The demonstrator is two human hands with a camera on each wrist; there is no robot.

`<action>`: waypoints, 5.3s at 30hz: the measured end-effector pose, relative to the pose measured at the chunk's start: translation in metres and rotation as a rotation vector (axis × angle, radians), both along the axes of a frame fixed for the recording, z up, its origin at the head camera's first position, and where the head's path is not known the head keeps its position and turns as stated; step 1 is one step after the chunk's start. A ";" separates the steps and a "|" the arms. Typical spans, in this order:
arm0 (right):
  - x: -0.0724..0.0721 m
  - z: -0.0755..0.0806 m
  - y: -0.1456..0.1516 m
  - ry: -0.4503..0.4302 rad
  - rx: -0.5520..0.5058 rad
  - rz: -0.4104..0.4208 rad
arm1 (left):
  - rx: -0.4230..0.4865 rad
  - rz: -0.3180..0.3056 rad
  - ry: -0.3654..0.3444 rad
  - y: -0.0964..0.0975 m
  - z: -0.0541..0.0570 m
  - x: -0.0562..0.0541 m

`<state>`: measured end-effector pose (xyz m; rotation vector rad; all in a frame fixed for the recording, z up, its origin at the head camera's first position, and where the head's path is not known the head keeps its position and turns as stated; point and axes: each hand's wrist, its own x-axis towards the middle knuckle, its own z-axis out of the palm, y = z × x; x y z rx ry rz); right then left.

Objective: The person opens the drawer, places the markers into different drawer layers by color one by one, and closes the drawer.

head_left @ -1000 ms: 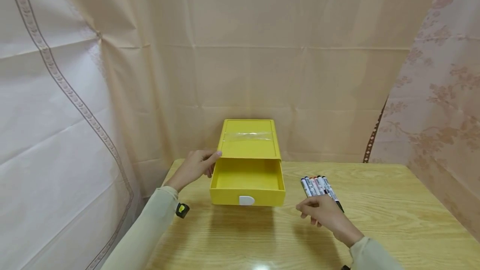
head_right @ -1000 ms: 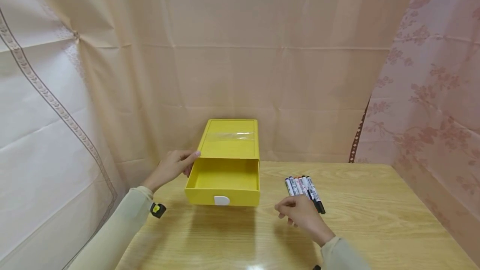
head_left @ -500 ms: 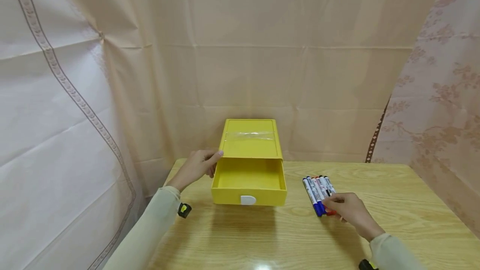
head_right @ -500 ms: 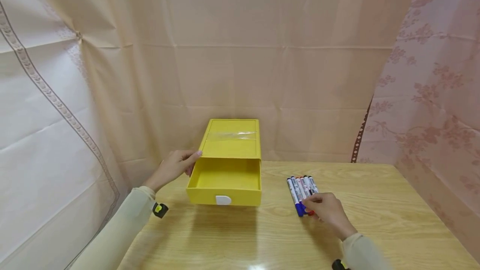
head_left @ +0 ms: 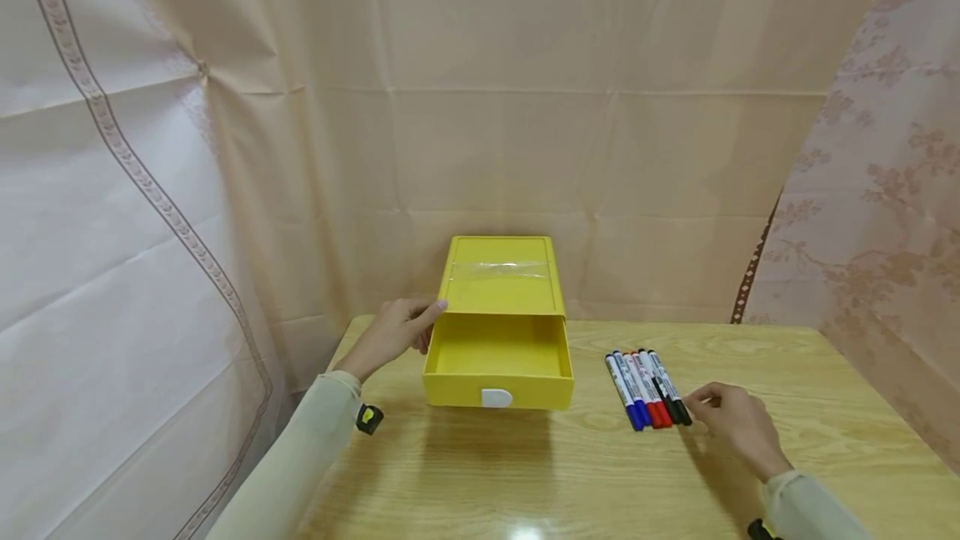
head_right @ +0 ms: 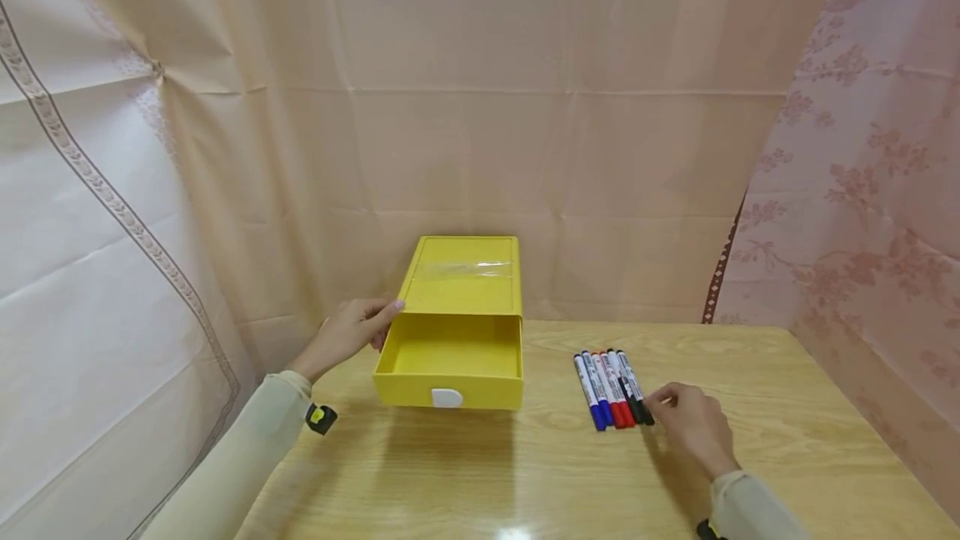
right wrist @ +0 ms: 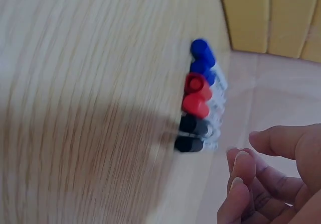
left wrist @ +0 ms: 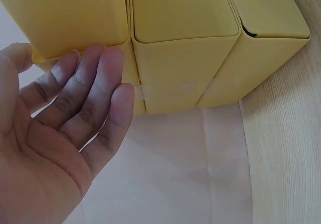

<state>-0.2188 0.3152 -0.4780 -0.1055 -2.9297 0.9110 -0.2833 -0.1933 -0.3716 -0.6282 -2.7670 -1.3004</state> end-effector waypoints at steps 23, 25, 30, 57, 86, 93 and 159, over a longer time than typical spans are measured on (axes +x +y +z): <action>-0.013 -0.021 0.009 -0.168 0.112 -0.007 | 0.004 -0.014 -0.005 -0.001 0.001 0.001; -0.014 -0.021 0.008 -0.171 0.112 -0.007 | 0.006 -0.013 -0.009 0.000 0.002 0.002; -0.014 -0.021 0.007 -0.174 0.117 0.002 | -0.010 -0.013 -0.002 0.000 0.003 0.003; -0.021 -0.021 0.015 -0.125 0.166 0.030 | -0.044 -0.001 0.009 0.002 0.005 0.003; -0.026 -0.026 0.021 -0.067 0.176 0.041 | -0.017 -0.002 -0.012 0.001 0.004 0.002; -0.023 -0.024 0.026 -0.054 0.144 0.014 | 0.000 -0.003 -0.018 0.001 0.004 0.002; -0.006 0.013 0.000 0.064 0.112 0.113 | 0.021 -0.005 -0.007 0.003 0.001 0.003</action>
